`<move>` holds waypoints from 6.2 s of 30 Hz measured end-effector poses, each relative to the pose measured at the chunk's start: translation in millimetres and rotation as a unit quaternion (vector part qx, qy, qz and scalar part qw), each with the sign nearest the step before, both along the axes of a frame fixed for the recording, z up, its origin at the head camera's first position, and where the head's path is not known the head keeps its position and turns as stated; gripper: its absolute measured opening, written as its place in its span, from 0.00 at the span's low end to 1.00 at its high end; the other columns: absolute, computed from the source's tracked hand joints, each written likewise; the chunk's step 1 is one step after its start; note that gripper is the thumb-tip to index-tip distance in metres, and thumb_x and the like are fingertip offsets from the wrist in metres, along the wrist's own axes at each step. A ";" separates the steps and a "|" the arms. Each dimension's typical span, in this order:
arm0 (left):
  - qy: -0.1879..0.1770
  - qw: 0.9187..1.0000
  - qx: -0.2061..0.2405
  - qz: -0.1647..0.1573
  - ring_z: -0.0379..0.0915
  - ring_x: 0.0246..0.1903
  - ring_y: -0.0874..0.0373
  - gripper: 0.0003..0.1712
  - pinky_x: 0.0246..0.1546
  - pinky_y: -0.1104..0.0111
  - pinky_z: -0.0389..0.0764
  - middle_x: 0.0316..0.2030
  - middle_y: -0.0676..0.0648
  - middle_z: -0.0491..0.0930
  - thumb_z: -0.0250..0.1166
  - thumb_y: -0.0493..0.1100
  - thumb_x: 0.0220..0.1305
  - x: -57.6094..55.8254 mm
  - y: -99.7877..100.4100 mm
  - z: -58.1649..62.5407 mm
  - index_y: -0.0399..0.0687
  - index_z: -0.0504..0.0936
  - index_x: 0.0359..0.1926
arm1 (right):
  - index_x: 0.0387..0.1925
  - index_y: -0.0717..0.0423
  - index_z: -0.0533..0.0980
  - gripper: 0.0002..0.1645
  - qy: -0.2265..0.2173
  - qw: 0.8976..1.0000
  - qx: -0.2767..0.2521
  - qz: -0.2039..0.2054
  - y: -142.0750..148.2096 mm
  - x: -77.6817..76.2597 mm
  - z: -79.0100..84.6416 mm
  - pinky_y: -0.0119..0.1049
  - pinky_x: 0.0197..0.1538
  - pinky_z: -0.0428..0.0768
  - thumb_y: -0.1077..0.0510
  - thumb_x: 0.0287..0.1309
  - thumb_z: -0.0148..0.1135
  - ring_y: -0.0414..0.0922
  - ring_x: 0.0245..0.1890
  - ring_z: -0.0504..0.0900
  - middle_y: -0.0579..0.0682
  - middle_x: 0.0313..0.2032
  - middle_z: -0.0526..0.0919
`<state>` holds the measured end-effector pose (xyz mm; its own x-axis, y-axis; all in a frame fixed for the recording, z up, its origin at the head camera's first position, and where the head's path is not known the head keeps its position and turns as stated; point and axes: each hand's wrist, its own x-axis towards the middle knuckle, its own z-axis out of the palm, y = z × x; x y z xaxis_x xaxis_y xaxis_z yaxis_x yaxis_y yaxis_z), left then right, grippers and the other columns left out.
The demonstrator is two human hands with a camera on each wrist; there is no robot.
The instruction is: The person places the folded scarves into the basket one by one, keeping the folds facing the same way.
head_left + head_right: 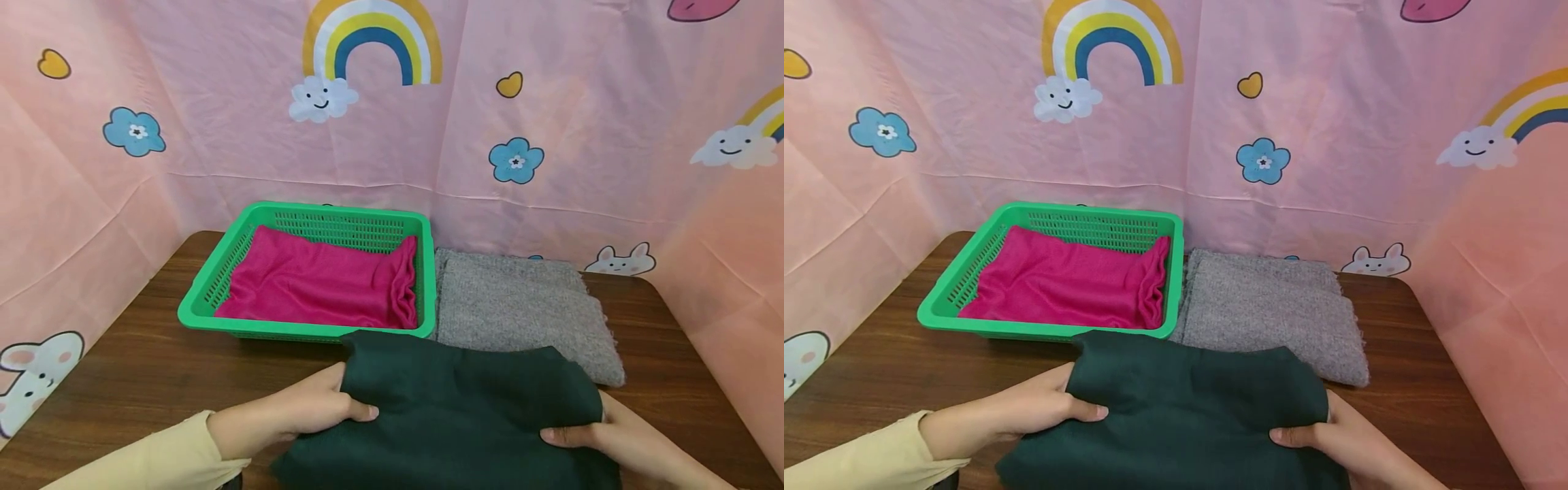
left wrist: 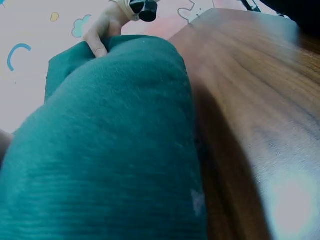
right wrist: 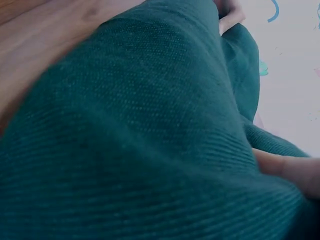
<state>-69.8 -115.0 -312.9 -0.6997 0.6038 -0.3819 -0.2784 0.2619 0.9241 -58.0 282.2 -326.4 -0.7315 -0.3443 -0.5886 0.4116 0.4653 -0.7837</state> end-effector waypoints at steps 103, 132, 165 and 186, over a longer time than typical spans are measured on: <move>0.229 0.912 -0.283 0.187 0.62 0.58 0.40 0.32 0.58 0.51 0.62 0.64 0.32 0.63 0.53 0.47 0.70 -90.0 -104.6 128.0 0.31 0.59 0.67 | 0.65 0.57 0.65 0.35 0.243 0.961 -0.104 -0.079 -157.0 -120.2 109.2 0.52 0.67 0.63 0.60 0.57 0.65 0.53 0.61 0.69 0.55 0.63 0.69; 0.251 0.872 -0.361 0.216 0.66 0.46 0.38 0.29 0.40 0.56 0.68 0.50 0.27 0.69 0.51 0.50 0.71 -90.6 -127.8 126.0 0.22 0.69 0.53 | 0.63 0.57 0.68 0.32 0.235 0.960 -0.124 -0.093 -193.0 -133.1 86.7 0.48 0.65 0.67 0.63 0.56 0.65 0.52 0.61 0.71 0.54 0.62 0.71; 0.257 0.871 -0.373 0.191 0.67 0.47 0.36 0.27 0.49 0.49 0.69 0.52 0.23 0.71 0.54 0.44 0.68 -115.7 -126.9 83.6 0.18 0.70 0.52 | 0.58 0.65 0.71 0.27 0.243 0.965 -0.061 -0.073 -198.9 -151.0 61.0 0.49 0.64 0.69 0.62 0.57 0.64 0.55 0.58 0.73 0.60 0.59 0.74; 0.251 0.865 -0.403 0.162 0.64 0.34 0.45 0.16 0.35 0.61 0.67 0.27 0.42 0.68 0.56 0.42 0.65 -138.8 -129.2 54.8 0.38 0.69 0.22 | 0.44 0.63 0.70 0.11 0.207 0.975 -0.010 -0.078 -209.1 -164.6 47.3 0.46 0.58 0.73 0.62 0.61 0.57 0.54 0.51 0.74 0.55 0.42 0.76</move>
